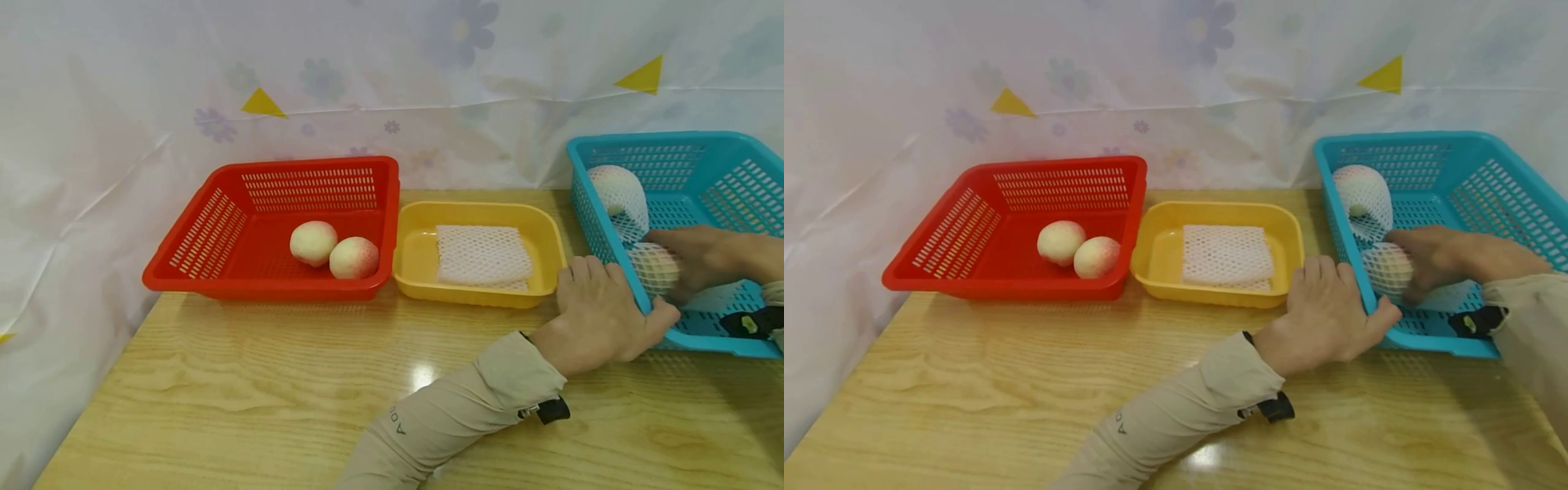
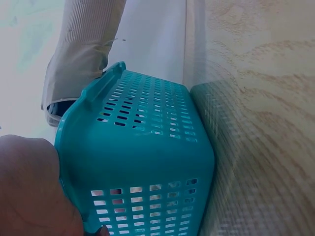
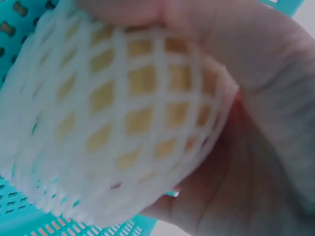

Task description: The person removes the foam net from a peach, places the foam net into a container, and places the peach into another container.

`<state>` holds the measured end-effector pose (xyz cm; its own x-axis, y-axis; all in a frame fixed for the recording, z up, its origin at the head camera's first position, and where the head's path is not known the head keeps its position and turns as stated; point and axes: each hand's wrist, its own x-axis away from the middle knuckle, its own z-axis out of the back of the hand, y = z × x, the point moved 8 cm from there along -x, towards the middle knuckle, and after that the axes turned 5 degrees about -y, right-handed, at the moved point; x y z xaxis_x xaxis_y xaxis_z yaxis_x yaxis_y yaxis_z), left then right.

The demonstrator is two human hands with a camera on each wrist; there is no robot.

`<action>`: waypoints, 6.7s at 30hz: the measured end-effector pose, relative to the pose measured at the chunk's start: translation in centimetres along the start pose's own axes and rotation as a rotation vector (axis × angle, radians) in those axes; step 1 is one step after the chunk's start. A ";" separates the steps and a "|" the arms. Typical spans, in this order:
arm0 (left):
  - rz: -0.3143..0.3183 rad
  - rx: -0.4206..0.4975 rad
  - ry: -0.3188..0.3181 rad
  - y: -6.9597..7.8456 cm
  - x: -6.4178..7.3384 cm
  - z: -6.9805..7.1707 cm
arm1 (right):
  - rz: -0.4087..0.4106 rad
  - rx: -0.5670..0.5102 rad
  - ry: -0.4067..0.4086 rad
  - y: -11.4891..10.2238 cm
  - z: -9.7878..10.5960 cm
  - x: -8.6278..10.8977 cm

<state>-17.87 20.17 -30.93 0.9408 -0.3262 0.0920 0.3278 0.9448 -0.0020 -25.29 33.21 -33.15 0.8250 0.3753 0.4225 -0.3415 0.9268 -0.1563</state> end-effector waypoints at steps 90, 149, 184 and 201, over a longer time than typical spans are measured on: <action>-0.306 0.249 0.238 -9.6 5.3 8.8 | 0.135 0.059 0.674 -10.4 8.6 8.4; -0.412 1.096 -0.100 -20.7 11.3 -5.7 | 0.417 -0.164 0.195 -23.2 -4.6 3.5; -0.527 1.364 -0.097 -17.2 10.0 -6.7 | 0.380 -0.056 0.335 -20.7 -2.1 4.2; -0.528 0.992 0.030 -16.0 9.0 -6.4 | 0.440 -0.128 0.322 -20.9 -1.8 4.3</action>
<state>-14.08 1.88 -36.47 0.7103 -0.6812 -0.1773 0.4848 0.2908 0.8249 -13.81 15.47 -29.73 0.7196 0.6944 0.0017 -0.6441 0.6684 -0.3719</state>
